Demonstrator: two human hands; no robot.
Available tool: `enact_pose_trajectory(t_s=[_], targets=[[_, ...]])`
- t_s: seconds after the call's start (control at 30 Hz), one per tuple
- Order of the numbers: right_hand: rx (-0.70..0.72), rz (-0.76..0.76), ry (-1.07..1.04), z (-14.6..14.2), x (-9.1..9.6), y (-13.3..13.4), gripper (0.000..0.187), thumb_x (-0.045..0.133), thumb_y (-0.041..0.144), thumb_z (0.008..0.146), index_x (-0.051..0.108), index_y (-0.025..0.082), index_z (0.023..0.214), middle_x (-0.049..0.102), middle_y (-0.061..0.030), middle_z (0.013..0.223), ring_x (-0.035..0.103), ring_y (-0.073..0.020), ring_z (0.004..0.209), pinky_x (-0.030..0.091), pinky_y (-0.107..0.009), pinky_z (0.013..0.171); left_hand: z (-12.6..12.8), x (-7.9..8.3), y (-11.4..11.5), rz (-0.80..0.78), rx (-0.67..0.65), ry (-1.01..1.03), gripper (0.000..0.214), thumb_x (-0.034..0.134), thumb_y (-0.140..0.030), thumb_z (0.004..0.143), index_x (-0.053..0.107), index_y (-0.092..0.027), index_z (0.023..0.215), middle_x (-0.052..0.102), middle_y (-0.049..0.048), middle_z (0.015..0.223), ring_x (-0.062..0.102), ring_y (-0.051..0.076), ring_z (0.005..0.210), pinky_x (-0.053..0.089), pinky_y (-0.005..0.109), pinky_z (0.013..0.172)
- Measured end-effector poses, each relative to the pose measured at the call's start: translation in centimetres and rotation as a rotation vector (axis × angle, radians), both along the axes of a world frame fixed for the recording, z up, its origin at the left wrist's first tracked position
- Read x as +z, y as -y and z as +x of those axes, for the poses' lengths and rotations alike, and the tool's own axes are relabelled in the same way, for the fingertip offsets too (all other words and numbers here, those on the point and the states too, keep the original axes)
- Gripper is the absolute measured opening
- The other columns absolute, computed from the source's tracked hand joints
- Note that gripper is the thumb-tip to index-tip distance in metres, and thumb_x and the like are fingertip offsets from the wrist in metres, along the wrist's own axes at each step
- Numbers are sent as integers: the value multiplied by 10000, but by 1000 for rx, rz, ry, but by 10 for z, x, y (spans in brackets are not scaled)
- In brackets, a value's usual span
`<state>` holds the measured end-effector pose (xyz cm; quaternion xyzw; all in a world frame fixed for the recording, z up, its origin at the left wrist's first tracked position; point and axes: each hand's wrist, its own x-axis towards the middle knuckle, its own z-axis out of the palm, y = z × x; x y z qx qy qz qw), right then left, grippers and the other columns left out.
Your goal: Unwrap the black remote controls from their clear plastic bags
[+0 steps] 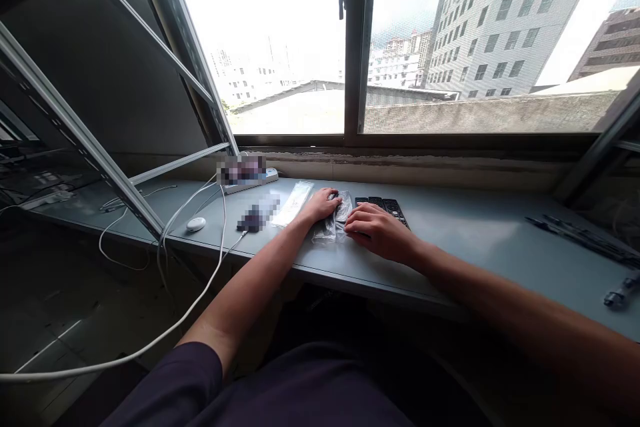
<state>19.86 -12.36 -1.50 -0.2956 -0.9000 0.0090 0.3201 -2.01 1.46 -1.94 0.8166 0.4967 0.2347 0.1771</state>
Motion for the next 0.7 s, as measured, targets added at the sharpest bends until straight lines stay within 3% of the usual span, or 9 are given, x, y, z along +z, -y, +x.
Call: enact_pose_trajectory(t_s=[0.13, 0.23, 0.43, 0.7], targets=[[-67, -107, -112, -5, 7, 7, 287, 655, 534, 1163, 890, 383, 1096, 897, -86, 1157, 786, -385, 1174, 640, -657, 1109, 1, -1, -2, -4, -2, 5, 526, 581, -395, 1134, 766, -122, 1544, 695, 206, 1670, 602, 317, 1616, 403, 371, 1369], [-95, -152, -225, -8, 10, 11, 297, 657, 590, 1150, 848, 374, 1078, 898, -89, 1190, 794, -388, 1213, 650, -641, 1116, 2, -1, -3, -11, 4, 6, 524, 508, -404, 1168, 768, -135, 1535, 705, 195, 1663, 599, 300, 1619, 399, 363, 1367], [-170, -324, -459, -13, 12, 19, 379, 604, 687, 1165, 721, 327, 1175, 867, -90, 1417, 864, -317, 1057, 732, -536, 949, 2, 0, -1, -27, 18, 26, 532, 477, -406, 1175, 761, -132, 1531, 717, 199, 1643, 610, 302, 1603, 418, 361, 1345], [-230, -261, -657, -16, 14, 22, 410, 633, 741, 1138, 637, 331, 1141, 913, -99, 1242, 861, -362, 1211, 688, -583, 1063, 1, 7, 6, -31, 41, 121, 493, 521, -371, 1178, 758, -118, 1528, 706, 202, 1658, 629, 301, 1585, 434, 354, 1345]])
